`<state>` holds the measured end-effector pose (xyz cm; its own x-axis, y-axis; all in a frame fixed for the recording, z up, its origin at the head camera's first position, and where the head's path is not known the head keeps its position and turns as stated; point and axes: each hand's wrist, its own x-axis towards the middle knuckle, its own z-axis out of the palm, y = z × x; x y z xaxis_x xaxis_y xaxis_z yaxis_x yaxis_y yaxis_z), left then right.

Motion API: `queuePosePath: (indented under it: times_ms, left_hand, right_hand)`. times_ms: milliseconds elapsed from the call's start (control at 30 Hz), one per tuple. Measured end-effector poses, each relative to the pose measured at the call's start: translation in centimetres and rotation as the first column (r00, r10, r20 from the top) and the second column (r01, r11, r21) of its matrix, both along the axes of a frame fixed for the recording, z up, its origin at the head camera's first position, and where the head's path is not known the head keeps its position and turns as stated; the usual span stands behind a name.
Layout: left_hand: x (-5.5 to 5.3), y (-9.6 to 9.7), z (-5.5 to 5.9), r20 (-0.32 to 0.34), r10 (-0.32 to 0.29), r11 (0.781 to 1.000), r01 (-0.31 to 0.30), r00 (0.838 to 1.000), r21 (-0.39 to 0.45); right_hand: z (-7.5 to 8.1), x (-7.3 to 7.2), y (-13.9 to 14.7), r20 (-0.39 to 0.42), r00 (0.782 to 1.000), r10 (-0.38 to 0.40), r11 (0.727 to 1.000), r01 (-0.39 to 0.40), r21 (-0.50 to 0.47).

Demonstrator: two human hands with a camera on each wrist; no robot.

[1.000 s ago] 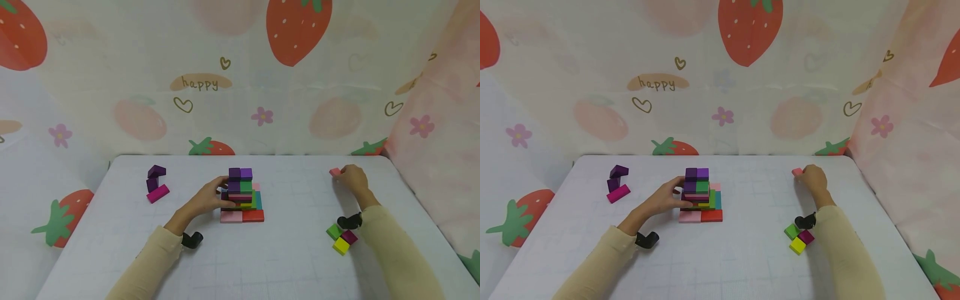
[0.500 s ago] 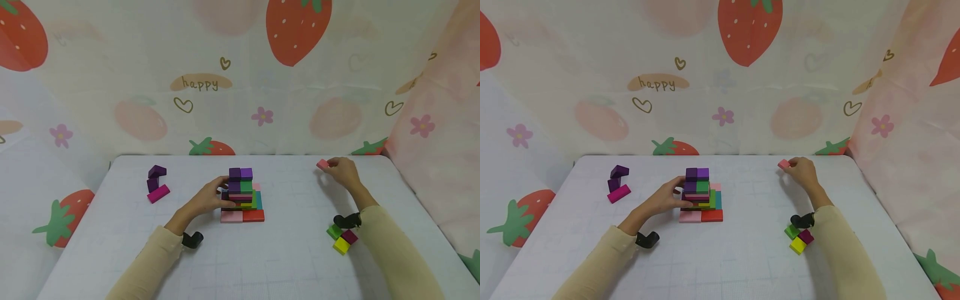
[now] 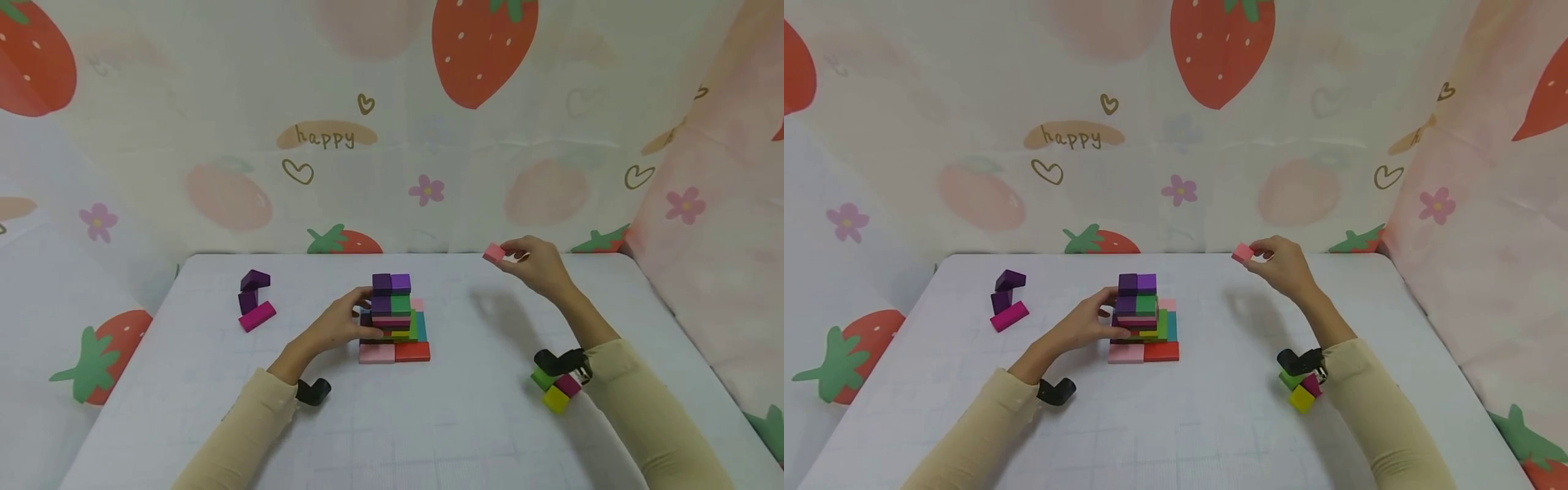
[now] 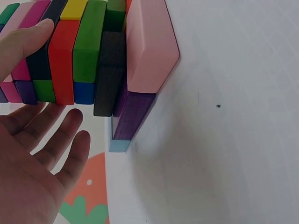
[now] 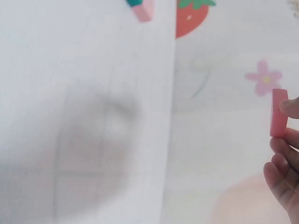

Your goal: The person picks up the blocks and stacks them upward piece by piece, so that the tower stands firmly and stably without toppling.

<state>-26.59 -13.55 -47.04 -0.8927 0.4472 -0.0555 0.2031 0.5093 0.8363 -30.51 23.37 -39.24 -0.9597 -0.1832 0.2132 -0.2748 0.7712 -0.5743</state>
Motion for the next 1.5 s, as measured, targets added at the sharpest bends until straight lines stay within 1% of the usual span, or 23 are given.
queuePosePath:
  times_ms: [200,333,567,733,833,933,1000,1067,1200,1300,1400,1500]
  left_hand:
    - [-0.2,-0.1,-0.1,-0.006,0.0,1.0,0.0,1.0,0.0]
    - [-0.1,-0.2,-0.1,-0.012,-0.002,1.0,0.002,1.0,0.001]
    - [0.0,-0.2,-0.1,-0.001,-0.006,1.0,0.006,1.0,0.011]
    - [-0.1,-0.2,-0.1,0.002,-0.002,1.0,0.001,1.0,0.012]
    - [-0.1,-0.2,-0.2,0.003,0.002,1.0,-0.002,1.0,0.013]
    - [-0.1,-0.3,-0.3,-0.001,-0.003,1.0,0.003,1.0,0.011]
    - [-0.1,-0.3,-0.3,-0.006,-0.003,1.0,0.003,1.0,0.007]
    - [-0.1,-0.3,-0.2,-0.011,-0.002,1.0,0.002,1.0,0.003]
    - [0.0,-0.3,-0.2,-0.019,-0.001,1.0,0.001,1.0,-0.008]
    - [0.0,-0.2,-0.2,-0.018,-0.004,1.0,0.004,1.0,-0.01]
    - [0.0,-0.2,-0.1,-0.018,-0.007,1.0,0.006,1.0,-0.006]
    - [0.0,-0.2,-0.1,-0.025,-0.012,1.0,0.012,1.0,-0.004]
  right_hand:
    - [1.8,0.7,-2.5,-0.065,0.995,0.074,0.997,-0.075,-0.022]
    - [3.0,1.3,-4.3,-0.093,0.986,0.136,0.989,-0.14,-0.037]
    - [4.7,2.6,-7.7,-0.134,0.961,0.243,0.969,-0.246,-0.011]
    - [5.3,3.5,-10.1,-0.15,0.934,0.323,0.946,-0.32,0.045]
    - [5.2,4.1,-11.5,-0.15,0.909,0.388,0.921,-0.377,0.097]
    - [4.7,4.6,-12.9,-0.129,0.885,0.447,0.89,-0.427,0.158]
    - [4.3,4.9,-13.8,-0.111,0.873,0.475,0.871,-0.447,0.204]
    - [3.8,5.1,-14.5,-0.097,0.866,0.491,0.854,-0.456,0.248]
    - [3.0,5.5,-15.5,-0.069,0.864,0.499,0.834,-0.457,0.31]
    - [2.5,5.7,-15.8,-0.068,0.867,0.495,0.826,-0.445,0.346]
    - [2.0,5.8,-15.9,-0.098,0.863,0.495,0.823,-0.43,0.37]
    - [1.8,5.8,-15.9,-0.124,0.86,0.496,0.827,-0.423,0.371]
